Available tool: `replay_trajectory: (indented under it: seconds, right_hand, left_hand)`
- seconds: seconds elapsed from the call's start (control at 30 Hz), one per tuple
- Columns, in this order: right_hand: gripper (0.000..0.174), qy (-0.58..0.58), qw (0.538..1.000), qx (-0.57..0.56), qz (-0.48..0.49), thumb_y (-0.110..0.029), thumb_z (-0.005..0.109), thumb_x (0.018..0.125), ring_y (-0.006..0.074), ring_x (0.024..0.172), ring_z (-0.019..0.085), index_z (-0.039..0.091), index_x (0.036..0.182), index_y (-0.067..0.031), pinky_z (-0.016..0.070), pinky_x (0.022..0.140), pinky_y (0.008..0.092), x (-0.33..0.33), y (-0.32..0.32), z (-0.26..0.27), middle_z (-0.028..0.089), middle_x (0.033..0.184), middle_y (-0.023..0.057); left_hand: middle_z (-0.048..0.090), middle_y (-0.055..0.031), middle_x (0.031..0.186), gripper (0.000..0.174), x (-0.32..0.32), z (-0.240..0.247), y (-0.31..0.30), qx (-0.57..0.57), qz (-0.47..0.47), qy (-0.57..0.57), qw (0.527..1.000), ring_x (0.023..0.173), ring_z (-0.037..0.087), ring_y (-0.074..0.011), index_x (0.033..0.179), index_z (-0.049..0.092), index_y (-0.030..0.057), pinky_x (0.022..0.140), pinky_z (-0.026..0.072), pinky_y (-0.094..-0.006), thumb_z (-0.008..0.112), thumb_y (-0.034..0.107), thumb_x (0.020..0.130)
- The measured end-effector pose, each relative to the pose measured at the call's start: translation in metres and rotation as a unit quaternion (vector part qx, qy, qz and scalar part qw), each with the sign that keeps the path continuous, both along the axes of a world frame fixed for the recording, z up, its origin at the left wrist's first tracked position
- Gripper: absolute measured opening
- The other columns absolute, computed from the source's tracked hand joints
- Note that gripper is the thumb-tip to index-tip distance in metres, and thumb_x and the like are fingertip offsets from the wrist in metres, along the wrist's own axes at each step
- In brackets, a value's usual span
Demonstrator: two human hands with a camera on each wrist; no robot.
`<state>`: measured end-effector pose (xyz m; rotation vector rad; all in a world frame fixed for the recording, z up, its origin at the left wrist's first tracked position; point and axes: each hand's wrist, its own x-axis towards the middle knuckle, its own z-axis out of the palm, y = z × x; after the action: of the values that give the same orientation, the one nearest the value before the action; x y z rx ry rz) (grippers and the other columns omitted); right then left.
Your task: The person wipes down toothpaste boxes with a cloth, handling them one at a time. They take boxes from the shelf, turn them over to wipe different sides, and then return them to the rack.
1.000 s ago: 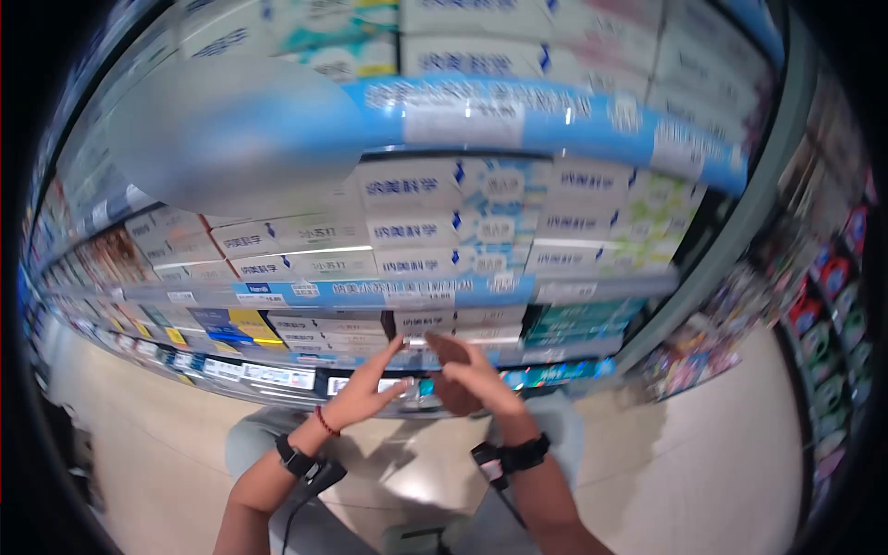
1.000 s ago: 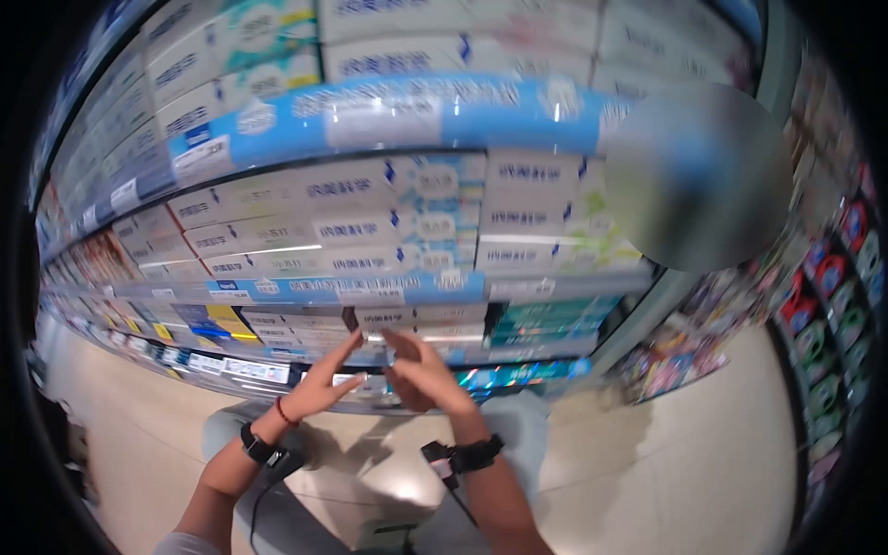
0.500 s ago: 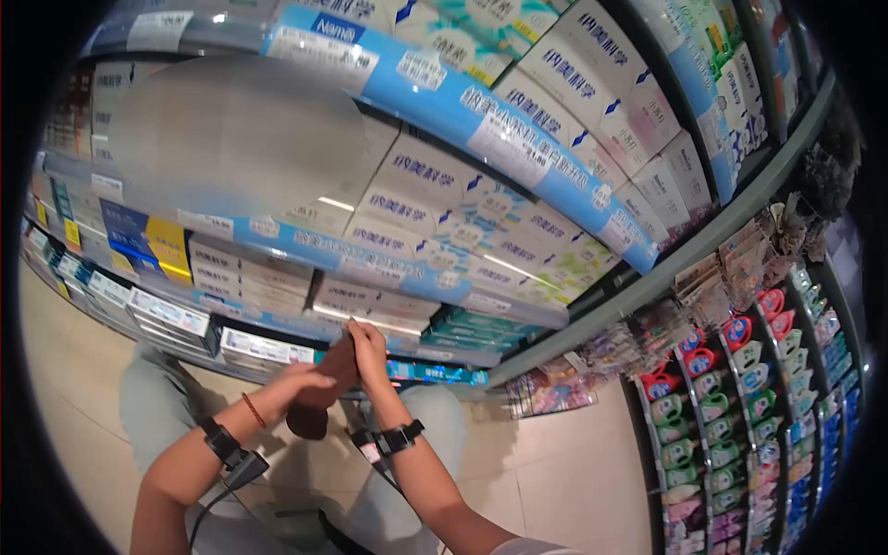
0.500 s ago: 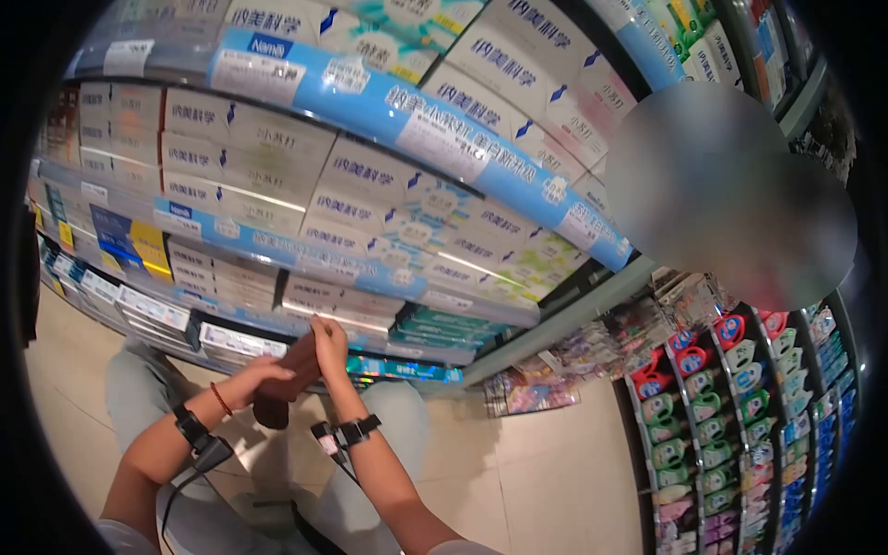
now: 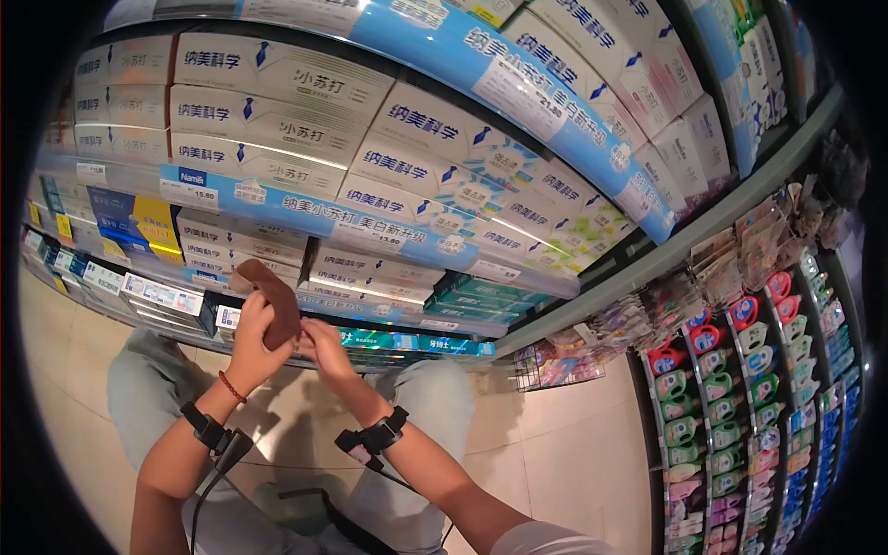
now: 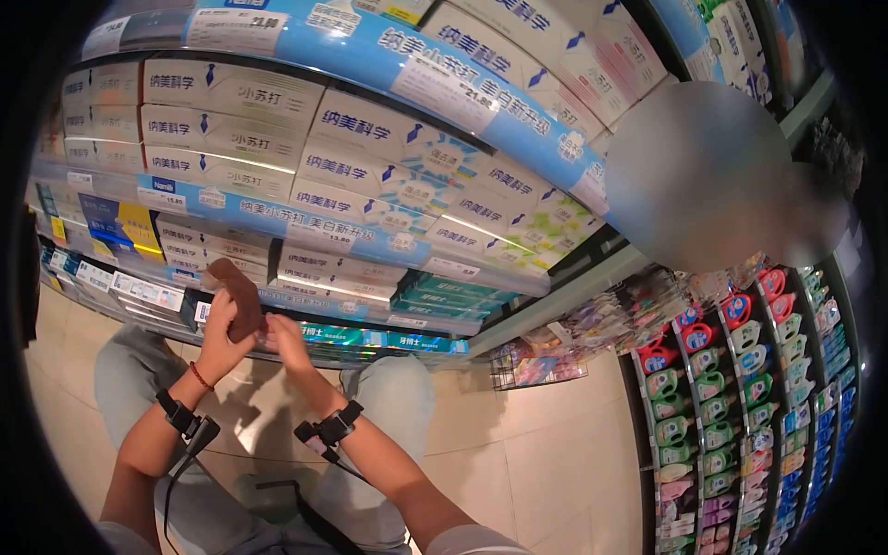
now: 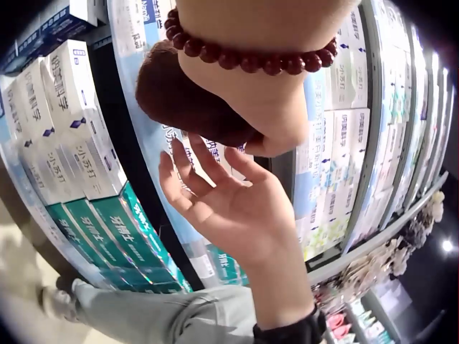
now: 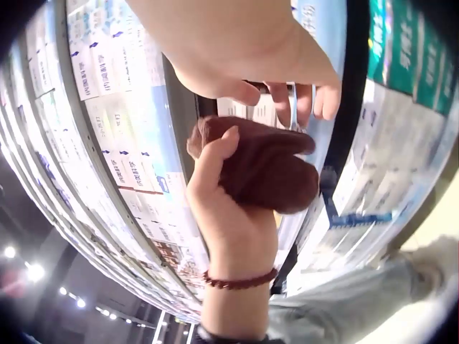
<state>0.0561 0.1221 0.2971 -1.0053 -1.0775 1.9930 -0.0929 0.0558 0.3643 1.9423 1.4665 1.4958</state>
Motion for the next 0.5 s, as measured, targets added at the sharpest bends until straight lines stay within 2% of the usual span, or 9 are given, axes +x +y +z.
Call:
replay_trajectory:
  seconds: [0.07, 0.1, 0.13, 0.2, 0.23, 0.33, 0.37, 0.47, 0.5]
  right_hand:
    - [0.031, 0.125, 0.976, -0.170, -0.056, -0.027, 0.040, 0.096, 0.0195, 0.095, 0.061, 0.055, 0.112, -0.0050, 0.0457, 0.091, 0.0344, -0.020, -0.024, 0.021, 0.061, 0.106, 0.0063]
    - [0.038, 0.171, 0.964, -0.198, -0.041, -0.039, 0.041, 0.095, 0.0207, 0.105, 0.057, 0.053, 0.114, -0.0086, 0.0445, 0.093, 0.0384, -0.023, -0.026, 0.014, 0.058, 0.115, 0.0084]
    - [0.041, 0.210, 0.955, -0.210, -0.013, -0.043, 0.042, 0.093, 0.0205, 0.106, 0.056, 0.053, 0.114, -0.0091, 0.0440, 0.094, 0.0390, -0.018, -0.026, 0.008, 0.058, 0.116, 0.0079]
    - [0.048, 0.287, 0.929, -0.229, 0.044, -0.051, 0.043, 0.091, 0.0201, 0.108, 0.054, 0.053, 0.115, -0.0102, 0.0430, 0.094, 0.0401, -0.007, -0.024, -0.002, 0.057, 0.117, 0.0069]
    - [0.057, 0.318, 0.921, -0.216, 0.057, -0.058, 0.038, 0.090, 0.0173, 0.105, 0.056, 0.051, 0.119, -0.0113, 0.0443, 0.092, 0.0356, -0.003, -0.028, 0.004, 0.057, 0.114, 0.0049]
    - [0.059, 0.289, 0.923, -0.253, 0.016, -0.061, 0.036, 0.090, 0.0166, 0.104, 0.056, 0.051, 0.120, -0.0122, 0.0441, 0.092, 0.0371, 0.014, -0.039, 0.035, 0.057, 0.114, 0.0046]
    - [0.062, 0.376, 0.900, -0.216, 0.055, -0.063, 0.036, 0.089, 0.0169, 0.105, 0.055, 0.049, 0.122, -0.0119, 0.0435, 0.092, 0.0376, 0.013, -0.035, 0.025, 0.057, 0.116, 0.0050]
    - [0.066, 0.362, 0.906, -0.218, 0.000, -0.064, 0.037, 0.087, 0.0183, 0.104, 0.056, 0.050, 0.122, -0.0103, 0.0423, 0.094, 0.0386, 0.025, -0.039, 0.037, 0.057, 0.116, 0.0059]
    - [0.062, 0.395, 0.894, -0.209, 0.033, -0.062, 0.038, 0.087, 0.0190, 0.103, 0.056, 0.052, 0.119, -0.0101, 0.0426, 0.094, 0.0388, 0.033, -0.040, 0.045, 0.058, 0.114, 0.0073]
  left_hand:
    - [0.050, -0.0202, 0.104, 0.047, 0.005, 0.013, -0.008, 0.050, -0.021, 0.123, 0.991, 0.101, 0.045, -0.0389, 0.106, 0.047, -0.0048, 0.088, 0.0389, -0.0420, 0.062, 0.007, 0.063]
    - [0.049, -0.0217, 0.107, 0.052, 0.010, 0.011, -0.009, 0.049, -0.059, 0.149, 0.986, 0.100, 0.046, -0.0398, 0.109, 0.042, -0.0049, 0.088, 0.0383, -0.0437, 0.060, 0.006, 0.062]
    - [0.048, -0.0230, 0.110, 0.049, 0.011, 0.010, -0.014, -0.147, -0.127, 0.145, 0.970, 0.102, 0.046, -0.0400, 0.107, 0.044, -0.0039, 0.089, 0.0381, -0.0437, 0.060, 0.006, 0.061]
    - [0.049, -0.0223, 0.110, 0.048, 0.021, 0.004, -0.010, 0.016, -0.175, 0.144, 0.974, 0.104, 0.047, -0.0395, 0.107, 0.043, -0.0029, 0.090, 0.0378, -0.0434, 0.058, 0.005, 0.062]
    - [0.050, -0.0199, 0.109, 0.043, 0.025, 0.010, -0.011, 0.020, -0.184, 0.137, 0.973, 0.105, 0.046, -0.0383, 0.102, 0.047, -0.0007, 0.090, 0.0378, -0.0434, 0.057, 0.006, 0.061]
    - [0.051, -0.0179, 0.109, 0.037, 0.033, 0.028, -0.012, 0.043, -0.229, 0.198, 0.952, 0.103, 0.047, -0.0366, 0.094, 0.050, 0.0011, 0.089, 0.0376, -0.0441, 0.057, 0.009, 0.059]
    - [0.051, -0.0162, 0.109, 0.032, 0.038, 0.032, -0.013, 0.045, -0.240, 0.188, 0.951, 0.102, 0.047, -0.0357, 0.089, 0.052, 0.0019, 0.088, 0.0376, -0.0450, 0.057, 0.012, 0.058]
    - [0.054, -0.0150, 0.111, 0.037, 0.050, 0.037, -0.013, 0.064, -0.273, 0.207, 0.937, 0.106, 0.049, -0.0336, 0.094, 0.053, 0.0028, 0.091, 0.0383, -0.0445, 0.058, 0.016, 0.060]
    - [0.055, -0.0150, 0.112, 0.038, 0.057, 0.041, -0.012, 0.068, -0.274, 0.202, 0.938, 0.107, 0.049, -0.0330, 0.097, 0.054, 0.0028, 0.092, 0.0382, -0.0445, 0.058, 0.015, 0.061]
